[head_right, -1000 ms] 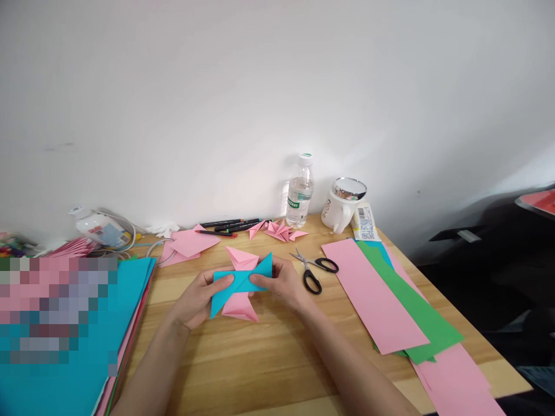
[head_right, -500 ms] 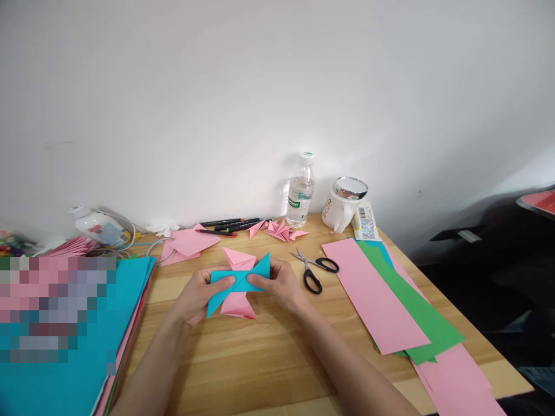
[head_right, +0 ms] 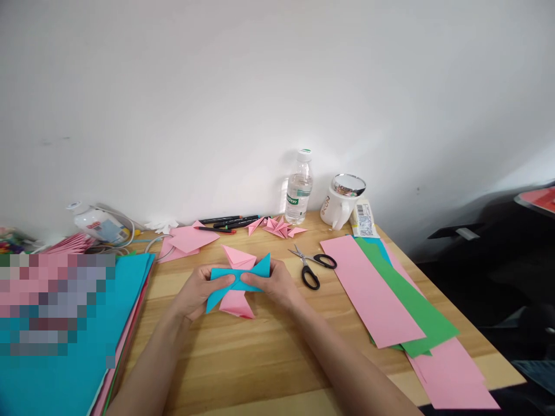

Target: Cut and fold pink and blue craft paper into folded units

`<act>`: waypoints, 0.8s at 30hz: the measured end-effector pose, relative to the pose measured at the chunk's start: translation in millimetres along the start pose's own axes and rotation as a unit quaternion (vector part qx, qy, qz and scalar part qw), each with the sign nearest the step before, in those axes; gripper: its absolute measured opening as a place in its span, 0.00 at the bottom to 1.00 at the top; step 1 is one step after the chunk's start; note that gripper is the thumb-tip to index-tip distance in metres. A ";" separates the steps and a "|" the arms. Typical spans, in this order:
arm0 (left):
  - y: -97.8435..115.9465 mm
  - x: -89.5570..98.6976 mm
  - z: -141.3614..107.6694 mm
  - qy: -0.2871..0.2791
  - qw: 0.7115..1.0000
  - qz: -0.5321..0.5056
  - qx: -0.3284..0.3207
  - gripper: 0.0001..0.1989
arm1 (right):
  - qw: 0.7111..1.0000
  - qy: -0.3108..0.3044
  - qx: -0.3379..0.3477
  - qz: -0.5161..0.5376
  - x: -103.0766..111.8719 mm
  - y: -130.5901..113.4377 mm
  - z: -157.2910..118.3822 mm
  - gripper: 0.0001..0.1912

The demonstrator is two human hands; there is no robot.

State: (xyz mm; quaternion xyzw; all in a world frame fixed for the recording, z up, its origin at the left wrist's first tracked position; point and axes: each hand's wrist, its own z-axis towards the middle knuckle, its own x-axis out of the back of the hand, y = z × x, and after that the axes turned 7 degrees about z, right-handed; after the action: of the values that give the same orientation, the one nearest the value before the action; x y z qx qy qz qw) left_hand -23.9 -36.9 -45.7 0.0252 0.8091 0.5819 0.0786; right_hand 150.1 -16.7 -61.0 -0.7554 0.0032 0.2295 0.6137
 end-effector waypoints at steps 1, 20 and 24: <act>0.1 -0.4 0.0 0.002 1.000 -0.001 0.003 0.15 | 1.000 0.005 -0.001 0.005 -1.2 1.1 -0.4 0.16; -6.8 -12.9 7.0 -0.049 0.993 -0.104 -0.026 0.11 | 0.978 0.176 0.066 0.089 1.4 9.8 8.4 0.18; -3.8 -10.3 5.1 -0.066 0.993 -0.099 -0.017 0.09 | 0.985 0.155 0.058 0.049 -1.7 5.6 4.9 0.20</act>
State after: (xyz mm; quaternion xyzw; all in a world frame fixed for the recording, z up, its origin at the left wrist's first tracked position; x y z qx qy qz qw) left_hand -12.7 -34.7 -49.8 -0.0177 0.7903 0.5824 0.1894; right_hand 145.3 -14.1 -66.2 -0.7437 0.1487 0.1387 0.6368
